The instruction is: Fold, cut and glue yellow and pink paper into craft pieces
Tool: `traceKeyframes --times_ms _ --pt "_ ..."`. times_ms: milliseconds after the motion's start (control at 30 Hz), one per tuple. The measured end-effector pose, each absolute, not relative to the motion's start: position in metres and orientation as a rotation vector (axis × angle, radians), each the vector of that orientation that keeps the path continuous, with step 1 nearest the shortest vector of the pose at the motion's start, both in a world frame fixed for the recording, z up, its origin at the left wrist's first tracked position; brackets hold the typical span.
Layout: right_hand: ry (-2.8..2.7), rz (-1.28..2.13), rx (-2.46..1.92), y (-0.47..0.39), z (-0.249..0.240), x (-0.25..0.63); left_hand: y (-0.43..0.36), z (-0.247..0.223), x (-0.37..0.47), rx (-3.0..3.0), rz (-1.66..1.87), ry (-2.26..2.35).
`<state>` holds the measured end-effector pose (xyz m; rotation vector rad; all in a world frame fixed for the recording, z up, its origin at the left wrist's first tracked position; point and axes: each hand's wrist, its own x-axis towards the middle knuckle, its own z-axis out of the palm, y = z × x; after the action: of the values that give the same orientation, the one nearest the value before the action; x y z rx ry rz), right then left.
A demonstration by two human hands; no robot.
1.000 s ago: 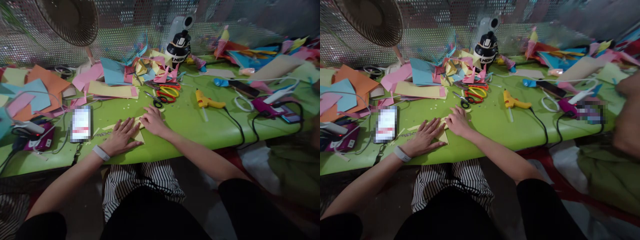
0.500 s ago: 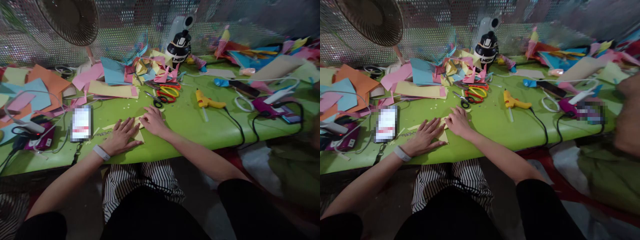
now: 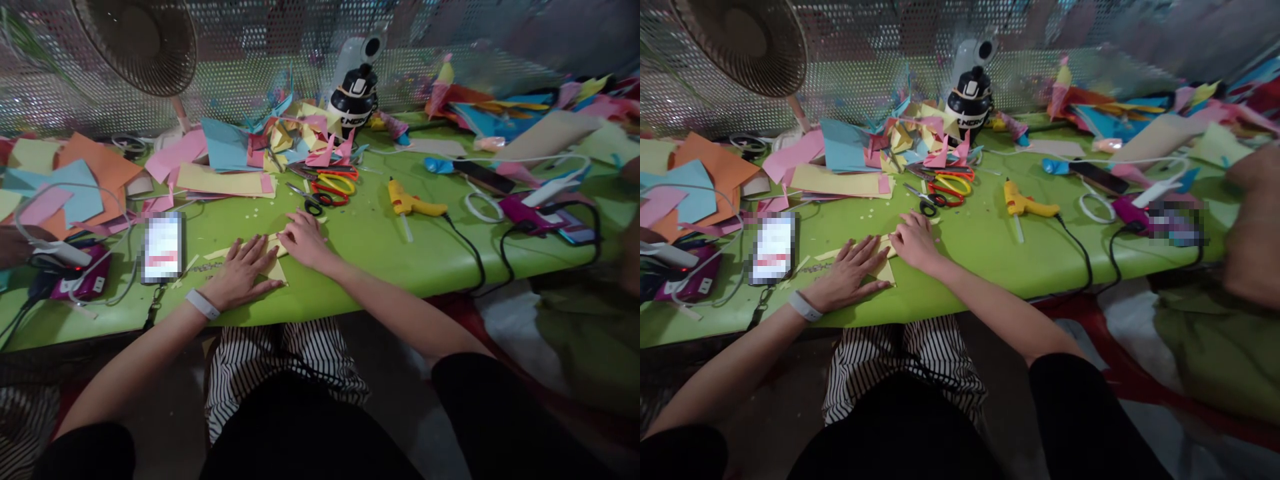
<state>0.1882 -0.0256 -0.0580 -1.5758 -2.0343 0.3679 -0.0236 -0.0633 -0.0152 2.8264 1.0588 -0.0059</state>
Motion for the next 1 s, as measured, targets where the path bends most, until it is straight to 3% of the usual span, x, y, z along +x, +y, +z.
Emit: traceKeyframes --times_ms 567,800,1000 --pt "-2.031 0.393 -1.617 -0.036 -0.039 0.19 -0.062 -0.018 -0.023 2.824 0.039 1.054" --pt "-2.558 0.25 -1.274 -0.075 -0.029 0.203 -0.063 -0.019 -0.024 2.807 0.046 1.051" --pt "-2.669 0.158 -1.245 -0.081 -0.034 0.212 -0.063 -0.02 -0.024 2.792 0.087 1.039"
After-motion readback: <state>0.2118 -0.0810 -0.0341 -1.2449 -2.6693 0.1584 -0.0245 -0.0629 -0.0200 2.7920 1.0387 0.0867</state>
